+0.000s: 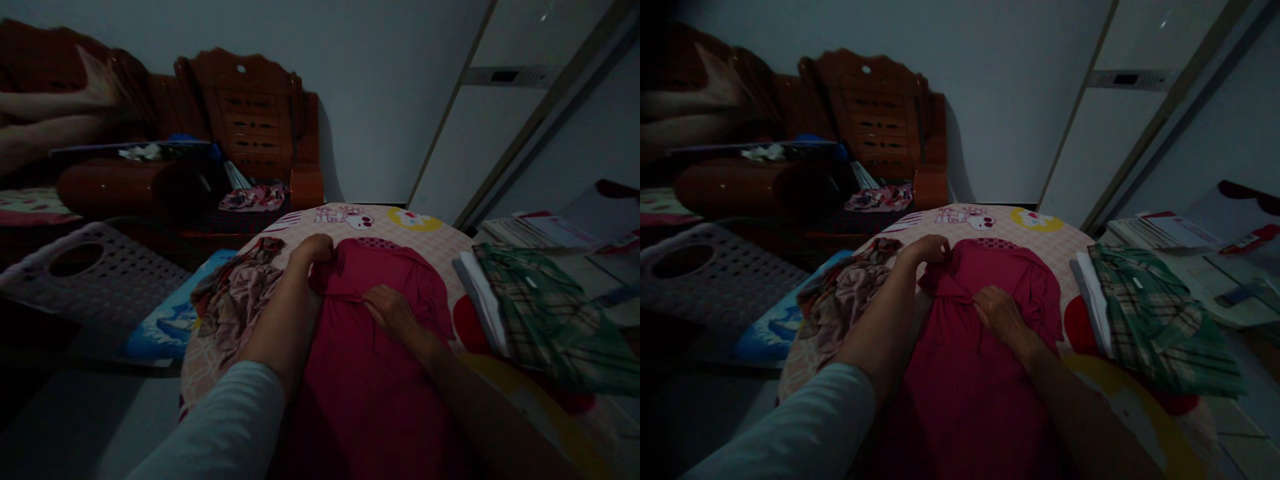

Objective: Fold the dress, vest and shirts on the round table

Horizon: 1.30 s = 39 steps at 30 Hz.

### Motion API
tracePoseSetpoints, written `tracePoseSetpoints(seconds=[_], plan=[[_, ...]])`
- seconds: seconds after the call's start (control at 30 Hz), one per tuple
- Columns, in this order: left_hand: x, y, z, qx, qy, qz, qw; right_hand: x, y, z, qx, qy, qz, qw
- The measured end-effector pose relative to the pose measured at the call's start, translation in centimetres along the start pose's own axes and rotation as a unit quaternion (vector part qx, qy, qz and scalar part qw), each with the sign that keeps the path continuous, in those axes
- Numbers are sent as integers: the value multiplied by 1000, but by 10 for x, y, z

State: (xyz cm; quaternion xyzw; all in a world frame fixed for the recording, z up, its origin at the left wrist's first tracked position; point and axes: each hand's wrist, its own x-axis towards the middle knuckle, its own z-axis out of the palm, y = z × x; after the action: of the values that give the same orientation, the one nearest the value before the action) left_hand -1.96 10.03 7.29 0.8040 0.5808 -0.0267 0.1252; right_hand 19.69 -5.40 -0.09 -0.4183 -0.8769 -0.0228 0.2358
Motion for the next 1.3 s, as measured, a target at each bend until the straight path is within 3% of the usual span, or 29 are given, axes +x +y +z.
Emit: tracePoseSetpoints(seconds=[0.2,0.37,0.53,0.6,0.7,0.77,0.87,0.97,1.13,1.3], plan=[[-2,-27,-6,-94,5,-70,993,1,-2,-2,111,67,24,991],[1,-28,-6,-137,113,-94,980,6,-7,-7,263,119,136,948],[3,-17,-3,-275,181,-110,938,9,-8,-14,353,94,254,896],[3,-8,0,-401,159,-85,898,8,-6,-17,327,80,299,893],[5,2,5,-540,122,15,833,5,-2,-20,194,57,313,928],[6,4,7,-553,135,53,821,1,-1,-19,100,30,290,951],[8,3,9,-504,142,53,850,-1,-2,-18,17,-14,273,962],[7,2,8,-414,83,73,904,-1,-4,-17,-6,-40,266,963],[1,6,3,-254,-9,70,965,0,-2,-16,-5,-49,264,963],[1,9,4,-204,-90,66,973,0,-1,-16,0,-49,266,963]])
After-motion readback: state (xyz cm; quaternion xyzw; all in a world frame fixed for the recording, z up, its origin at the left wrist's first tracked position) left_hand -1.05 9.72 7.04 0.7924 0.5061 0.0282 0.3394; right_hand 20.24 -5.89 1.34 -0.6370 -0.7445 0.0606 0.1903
